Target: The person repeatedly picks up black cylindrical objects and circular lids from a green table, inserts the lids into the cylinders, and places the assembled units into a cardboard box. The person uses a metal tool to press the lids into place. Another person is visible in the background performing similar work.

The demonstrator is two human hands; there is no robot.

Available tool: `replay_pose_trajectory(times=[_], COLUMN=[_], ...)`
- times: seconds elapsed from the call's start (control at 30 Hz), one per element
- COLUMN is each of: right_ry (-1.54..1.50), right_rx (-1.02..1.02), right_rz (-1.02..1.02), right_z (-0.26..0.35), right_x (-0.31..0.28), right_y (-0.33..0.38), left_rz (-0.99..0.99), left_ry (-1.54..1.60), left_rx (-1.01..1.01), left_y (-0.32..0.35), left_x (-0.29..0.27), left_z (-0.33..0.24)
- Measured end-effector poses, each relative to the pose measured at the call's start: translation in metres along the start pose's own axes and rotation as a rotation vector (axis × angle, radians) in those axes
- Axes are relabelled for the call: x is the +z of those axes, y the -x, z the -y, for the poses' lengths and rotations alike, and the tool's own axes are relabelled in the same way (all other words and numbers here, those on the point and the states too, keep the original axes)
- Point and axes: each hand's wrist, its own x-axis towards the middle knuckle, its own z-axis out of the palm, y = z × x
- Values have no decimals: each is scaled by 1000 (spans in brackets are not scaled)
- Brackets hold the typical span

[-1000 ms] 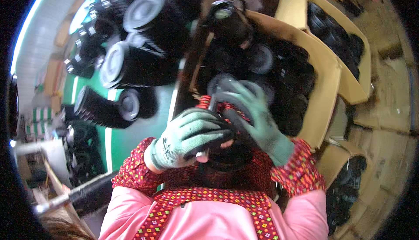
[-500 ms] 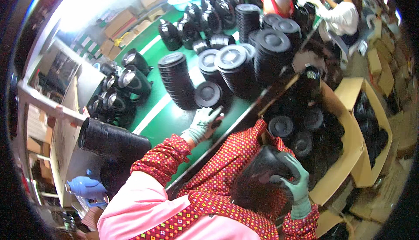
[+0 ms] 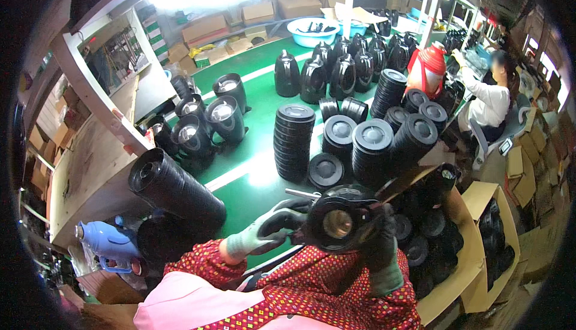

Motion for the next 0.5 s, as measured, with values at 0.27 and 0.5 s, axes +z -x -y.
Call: replay_pose_trajectory(times=[0.27, 0.5], right_ry=[103, 1108], right_rx=[283, -47], right_rz=[23, -98], right_z=[-51, -68], right_x=[93, 21], right_y=[-72, -60], left_rz=[-435, -1038], left_ry=[276, 104], left_rx=[-87, 143], left_y=[47, -51], left_x=[-32, -110], left_z=[-27, 9])
